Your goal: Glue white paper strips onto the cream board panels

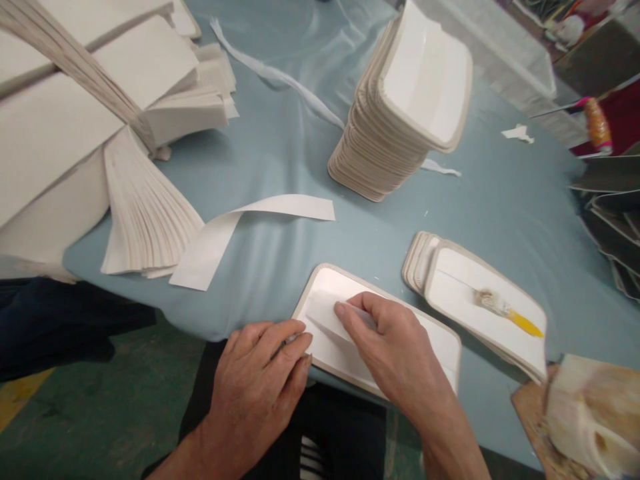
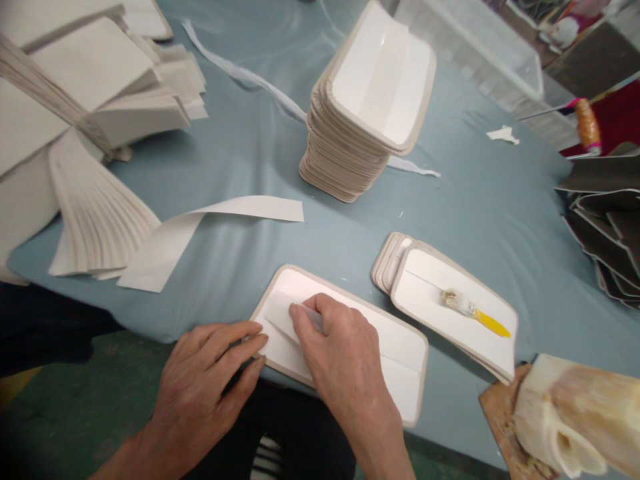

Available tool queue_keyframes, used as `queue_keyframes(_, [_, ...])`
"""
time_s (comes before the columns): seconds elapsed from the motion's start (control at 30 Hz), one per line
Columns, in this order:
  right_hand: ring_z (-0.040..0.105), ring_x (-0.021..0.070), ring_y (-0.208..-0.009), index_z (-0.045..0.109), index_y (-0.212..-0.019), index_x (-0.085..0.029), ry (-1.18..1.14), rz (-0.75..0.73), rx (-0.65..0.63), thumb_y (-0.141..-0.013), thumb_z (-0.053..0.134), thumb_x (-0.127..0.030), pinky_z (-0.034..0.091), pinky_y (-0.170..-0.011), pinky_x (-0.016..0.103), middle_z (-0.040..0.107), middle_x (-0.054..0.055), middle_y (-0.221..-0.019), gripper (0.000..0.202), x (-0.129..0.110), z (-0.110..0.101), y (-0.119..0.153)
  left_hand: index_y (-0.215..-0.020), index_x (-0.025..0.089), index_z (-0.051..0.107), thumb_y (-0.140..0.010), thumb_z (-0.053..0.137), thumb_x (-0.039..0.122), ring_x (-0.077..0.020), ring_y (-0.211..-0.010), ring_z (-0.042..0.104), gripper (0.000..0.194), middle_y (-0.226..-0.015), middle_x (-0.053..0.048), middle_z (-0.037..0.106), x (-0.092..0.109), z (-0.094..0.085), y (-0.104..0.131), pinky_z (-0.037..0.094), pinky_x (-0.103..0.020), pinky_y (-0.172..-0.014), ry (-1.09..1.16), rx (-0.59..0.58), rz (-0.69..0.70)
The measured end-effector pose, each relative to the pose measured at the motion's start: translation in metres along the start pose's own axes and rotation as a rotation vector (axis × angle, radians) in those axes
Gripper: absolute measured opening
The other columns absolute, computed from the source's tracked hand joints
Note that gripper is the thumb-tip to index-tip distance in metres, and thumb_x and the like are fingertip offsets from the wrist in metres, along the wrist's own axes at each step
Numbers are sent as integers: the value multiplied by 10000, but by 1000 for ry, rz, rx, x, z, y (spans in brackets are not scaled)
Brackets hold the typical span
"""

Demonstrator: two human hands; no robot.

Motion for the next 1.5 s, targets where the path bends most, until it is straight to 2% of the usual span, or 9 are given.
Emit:
queue_keyframes(0.33, [554, 177, -683, 685, -769, -237, -46, -16, -6, -974, 521, -444, 351, -653, 285, 657, -16, -713, 335, -1, 4, -1, -1072, 207, 692, -954, 617, 140, -212, -933, 606, 155, -1091, -22, 765, -2, 2, 4, 442, -375, -821, 2, -8, -8])
queue_keyframes(0.87, [575, 190, -689, 706, -800, -244, 66, 6, 4, -989, 528, -424, 339, -647, 283, 689, 2, -715, 316, -4, 7, -6, -1060, 210, 690, -967, 597, 151, -200, -916, 630, 144, -1074, -30, 768, -1, -1, 0, 468, -368, -816, 6, 4, -5])
queue_keyframes(1.1, [584, 201, -704, 711, -827, -249, 108, 31, 1, -1003, 522, -418, 330, -669, 295, 706, 12, -742, 308, -5, 7, -5, -1101, 171, 657, -972, 583, 91, -171, -984, 645, 169, -1100, -61, 730, 0, -12, -3, 502, -336, -907, 100, -29, 24])
queue_keyframes(1.23, [618, 215, -737, 709, -844, -252, 136, 33, 13, -1009, 535, -409, 324, -675, 296, 725, 20, -763, 286, -7, 6, -4, -1138, 145, 668, -976, 561, 87, -204, -1004, 622, 204, -1156, -72, 740, 1, -13, -13, 493, -365, -931, -27, -67, 94])
queue_keyframes(1.37, [651, 228, -770, 709, -888, -257, 151, 2, 35, -1024, 524, -426, 302, -661, 293, 743, 28, -793, 285, -8, 6, -3, -1221, 132, 682, -968, 471, 70, -256, -987, 580, 336, -1291, -42, 734, 1, -1, -21, 467, -410, -842, -172, -143, 175])
queue_keyframes(1.5, [659, 226, -767, 711, -943, -255, 164, -13, 27, -1043, 502, -417, 279, -647, 294, 741, 31, -785, 283, -8, 6, -2, -1291, 132, 680, -940, 430, 48, -293, -1079, 556, 440, -1368, 8, 706, 4, 8, -25, 439, -422, -841, -304, -207, 217])
Point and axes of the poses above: each hand's wrist, its own y-axis away from the middle knuckle, its own z-axis out of the palm, x = y × z, the point moved 7 cm from there along -y, towards the middle knuckle
